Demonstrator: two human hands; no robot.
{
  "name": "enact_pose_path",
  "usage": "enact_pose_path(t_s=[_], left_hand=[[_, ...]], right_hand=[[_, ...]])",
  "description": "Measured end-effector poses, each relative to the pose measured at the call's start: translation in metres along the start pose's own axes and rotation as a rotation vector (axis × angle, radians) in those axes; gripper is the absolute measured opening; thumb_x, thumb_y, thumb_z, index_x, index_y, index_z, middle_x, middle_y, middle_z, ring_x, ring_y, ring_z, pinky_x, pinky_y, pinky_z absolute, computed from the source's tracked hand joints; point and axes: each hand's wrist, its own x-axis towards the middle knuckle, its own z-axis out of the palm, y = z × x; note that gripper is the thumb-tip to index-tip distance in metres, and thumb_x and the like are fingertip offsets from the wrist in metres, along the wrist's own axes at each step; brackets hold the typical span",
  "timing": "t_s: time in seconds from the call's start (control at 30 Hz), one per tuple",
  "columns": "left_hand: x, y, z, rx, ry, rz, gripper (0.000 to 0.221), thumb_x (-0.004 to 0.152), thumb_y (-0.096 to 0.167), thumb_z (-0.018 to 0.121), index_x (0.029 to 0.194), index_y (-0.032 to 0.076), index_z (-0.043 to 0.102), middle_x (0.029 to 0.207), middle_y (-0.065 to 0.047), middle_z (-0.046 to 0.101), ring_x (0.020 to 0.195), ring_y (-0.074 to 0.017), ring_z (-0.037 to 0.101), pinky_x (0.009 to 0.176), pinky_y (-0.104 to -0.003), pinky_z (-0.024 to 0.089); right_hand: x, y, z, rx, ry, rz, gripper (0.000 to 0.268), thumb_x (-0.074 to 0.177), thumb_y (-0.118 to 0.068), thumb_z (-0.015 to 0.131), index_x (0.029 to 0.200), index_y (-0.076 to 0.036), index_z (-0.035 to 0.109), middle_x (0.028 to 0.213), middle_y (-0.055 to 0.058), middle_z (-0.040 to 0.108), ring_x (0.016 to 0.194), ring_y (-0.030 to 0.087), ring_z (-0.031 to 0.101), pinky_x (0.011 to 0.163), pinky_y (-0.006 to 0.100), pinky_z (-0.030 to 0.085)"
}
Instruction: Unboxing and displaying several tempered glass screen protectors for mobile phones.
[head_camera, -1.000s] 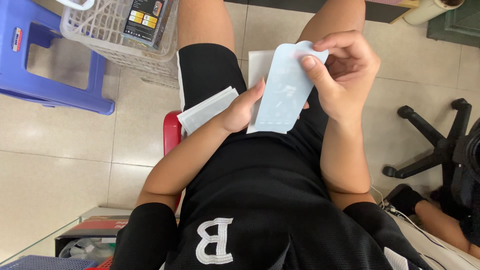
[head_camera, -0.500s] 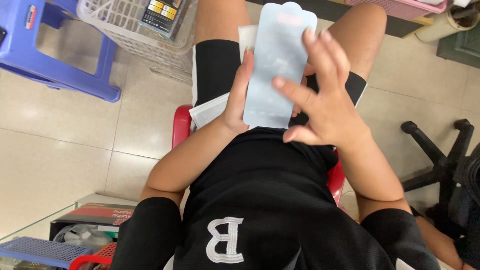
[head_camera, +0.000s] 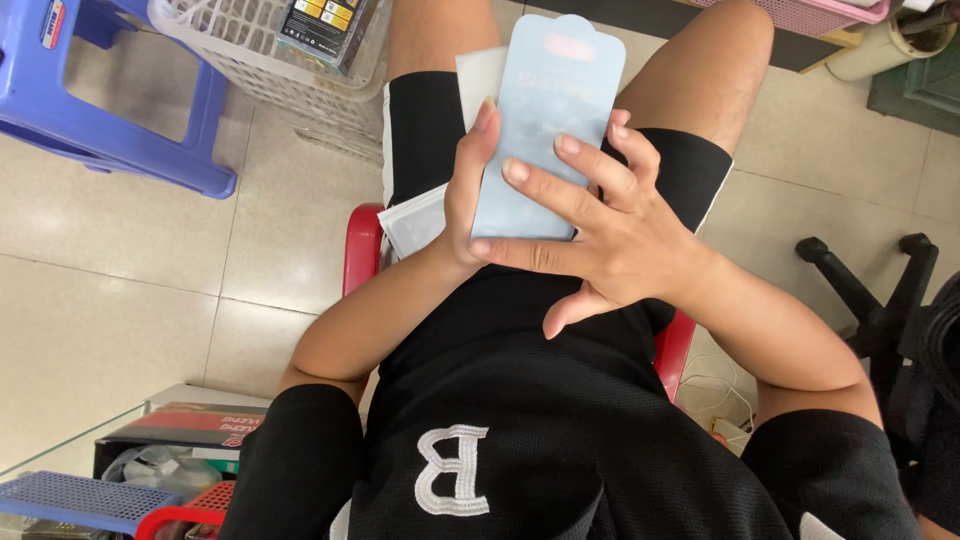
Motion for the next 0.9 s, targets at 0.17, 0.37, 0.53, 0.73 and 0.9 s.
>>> enact_pose_path(t_s=[0.17,0.37,0.53,0.73,0.9], left_hand=[[-0.009,0.003,0.002,0.151,0.081,0.044,0.081,0.111,0.064,0.031,0.158,-0.002,0.036,0.151,-0.018,0.05,0.139,-0.0301,0.051,0.118,-0.045,0.043],[-0.008,-0.007,-0.011,0.205,0.188,0.014,0.079,0.109,0.064,0.026,0.154,0.002,0.043,0.135,-0.018,0.061,0.122,-0.0265,0.062,0.107,-0.04,0.052],[-0.02,-0.008,0.006,0.308,0.123,-0.035,0.082,0.111,0.07,0.027,0.136,-0.003,0.054,0.105,-0.019,0.069,0.093,-0.0228,0.069,0.082,-0.034,0.056],[-0.021,-0.008,0.026,0.366,0.142,-0.131,0.085,0.105,0.073,0.032,0.129,-0.004,0.059,0.103,-0.016,0.068,0.09,-0.02,0.067,0.078,-0.032,0.054],[-0.018,-0.005,0.015,0.514,0.098,-0.104,0.083,0.107,0.071,0.031,0.127,-0.004,0.059,0.104,-0.014,0.068,0.091,-0.0172,0.065,0.08,-0.03,0.053]], right_hand=[[-0.002,0.007,0.003,0.127,0.004,0.057,0.099,0.093,-0.095,0.019,0.143,-0.031,0.077,0.162,0.022,0.039,0.151,0.038,0.02,0.121,0.057,0.009],[0.006,0.033,-0.004,0.173,0.028,0.123,0.113,0.089,-0.092,0.007,0.143,-0.023,0.077,0.166,0.027,0.027,0.155,0.041,0.01,0.128,0.059,0.009],[0.009,0.049,-0.003,0.353,0.119,0.123,0.118,0.089,-0.093,0.004,0.138,-0.015,0.078,0.163,0.033,0.021,0.154,0.043,0.006,0.128,0.062,0.011],[0.026,0.064,-0.025,0.314,0.217,0.339,0.105,0.097,-0.08,0.009,0.13,-0.005,0.076,0.15,0.035,0.037,0.139,0.043,0.033,0.118,0.056,0.021],[0.033,0.047,-0.05,0.585,0.295,0.53,0.075,0.106,-0.065,0.035,0.121,0.002,0.066,0.131,0.021,0.062,0.125,0.027,0.059,0.11,0.039,0.046]])
